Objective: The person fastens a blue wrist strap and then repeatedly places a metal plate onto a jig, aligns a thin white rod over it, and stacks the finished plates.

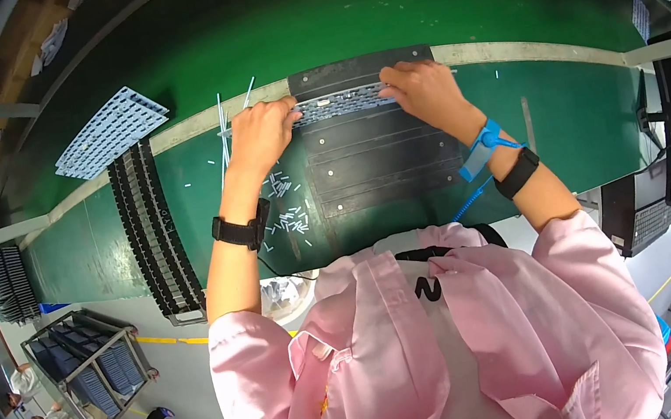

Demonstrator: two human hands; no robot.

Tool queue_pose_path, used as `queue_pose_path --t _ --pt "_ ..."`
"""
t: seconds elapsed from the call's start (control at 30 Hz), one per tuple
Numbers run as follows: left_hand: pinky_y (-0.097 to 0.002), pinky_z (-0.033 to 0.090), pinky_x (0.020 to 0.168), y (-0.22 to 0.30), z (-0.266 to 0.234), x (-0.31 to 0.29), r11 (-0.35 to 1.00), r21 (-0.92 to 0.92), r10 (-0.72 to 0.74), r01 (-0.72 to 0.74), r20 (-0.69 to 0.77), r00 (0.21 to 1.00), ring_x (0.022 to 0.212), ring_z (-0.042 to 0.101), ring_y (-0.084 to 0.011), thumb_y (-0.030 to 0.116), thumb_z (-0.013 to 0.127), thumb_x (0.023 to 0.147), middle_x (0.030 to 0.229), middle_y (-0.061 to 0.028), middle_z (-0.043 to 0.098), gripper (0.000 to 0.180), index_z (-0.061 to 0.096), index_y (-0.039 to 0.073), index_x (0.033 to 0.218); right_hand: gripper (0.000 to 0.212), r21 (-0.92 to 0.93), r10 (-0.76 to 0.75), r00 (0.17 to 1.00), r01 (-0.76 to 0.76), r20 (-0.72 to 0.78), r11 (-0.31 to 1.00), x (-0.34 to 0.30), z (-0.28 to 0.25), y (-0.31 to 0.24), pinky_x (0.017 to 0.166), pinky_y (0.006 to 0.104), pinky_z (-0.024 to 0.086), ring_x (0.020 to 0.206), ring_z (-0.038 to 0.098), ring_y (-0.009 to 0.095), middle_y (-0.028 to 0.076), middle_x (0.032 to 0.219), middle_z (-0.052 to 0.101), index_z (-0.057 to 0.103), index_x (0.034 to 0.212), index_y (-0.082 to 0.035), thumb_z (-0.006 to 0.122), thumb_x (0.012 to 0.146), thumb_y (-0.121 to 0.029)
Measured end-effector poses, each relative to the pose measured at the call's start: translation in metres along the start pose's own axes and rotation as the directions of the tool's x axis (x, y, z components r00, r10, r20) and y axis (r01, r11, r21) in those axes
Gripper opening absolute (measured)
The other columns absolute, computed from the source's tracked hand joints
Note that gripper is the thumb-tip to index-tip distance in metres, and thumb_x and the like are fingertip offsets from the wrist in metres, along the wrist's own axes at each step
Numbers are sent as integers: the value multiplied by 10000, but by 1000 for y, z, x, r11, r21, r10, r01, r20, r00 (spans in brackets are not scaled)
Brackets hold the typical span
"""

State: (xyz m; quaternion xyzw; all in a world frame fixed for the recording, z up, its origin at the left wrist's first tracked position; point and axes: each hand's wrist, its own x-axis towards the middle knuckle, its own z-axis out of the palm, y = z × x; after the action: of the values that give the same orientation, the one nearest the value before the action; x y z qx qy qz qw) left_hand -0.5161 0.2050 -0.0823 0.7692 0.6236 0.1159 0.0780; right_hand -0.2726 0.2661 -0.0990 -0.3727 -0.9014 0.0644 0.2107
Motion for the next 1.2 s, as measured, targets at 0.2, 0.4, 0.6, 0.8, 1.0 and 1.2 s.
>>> queue_pose_path --t 0.2,0.4,0.6,0.8,1.0,1.2 --pt "-390 439 534 3 4 -8 999 47 6 -5 -23 1000 595 572 -288 181 581 739 595 -127 571 130 600 85 824 171 -11 18 999 -17 48 1000 -11 -2 9 544 351 444 600 567 254 49 652 559 527 722 -104 587 729 -264" --pt "-405 435 574 -6 2 11 1000 -2 -13 13 66 998 687 558 -332 240 590 742 704 -147 589 203 595 65 845 256 52 -30 999 28 22 998 1 3 26 562 367 435 658 546 293 84 690 557 526 750 -78 570 748 -330" --pt "-371 437 702 -78 35 85 968 -236 -22 82 247 969 814 574 -301 204 663 667 831 -165 605 299 598 61 922 281 18 65 988 -68 138 998 48 56 71 656 373 449 814 564 260 96 792 609 597 895 -113 597 725 -337" --pt "-342 428 756 -74 36 111 908 -284 -104 308 558 823 847 566 -286 215 676 647 861 -133 608 329 594 52 920 303 143 111 972 -142 207 979 62 68 101 664 369 441 779 571 291 129 775 603 608 855 -73 614 708 -338" --pt "-320 407 790 -14 -50 83 920 -369 -14 134 309 951 887 552 -281 235 652 690 909 -120 596 295 593 61 921 236 328 180 900 -322 396 888 69 -14 100 497 323 371 554 514 198 98 584 530 582 690 -38 643 705 -265" --pt "-329 418 791 -98 -82 36 976 44 -145 214 -599 787 931 528 -291 38 545 748 1097 -143 510 332 503 56 1077 224 655 631 675 -680 383 330 37 21 202 463 282 360 545 487 111 34 591 545 561 628 -6 655 715 -191"
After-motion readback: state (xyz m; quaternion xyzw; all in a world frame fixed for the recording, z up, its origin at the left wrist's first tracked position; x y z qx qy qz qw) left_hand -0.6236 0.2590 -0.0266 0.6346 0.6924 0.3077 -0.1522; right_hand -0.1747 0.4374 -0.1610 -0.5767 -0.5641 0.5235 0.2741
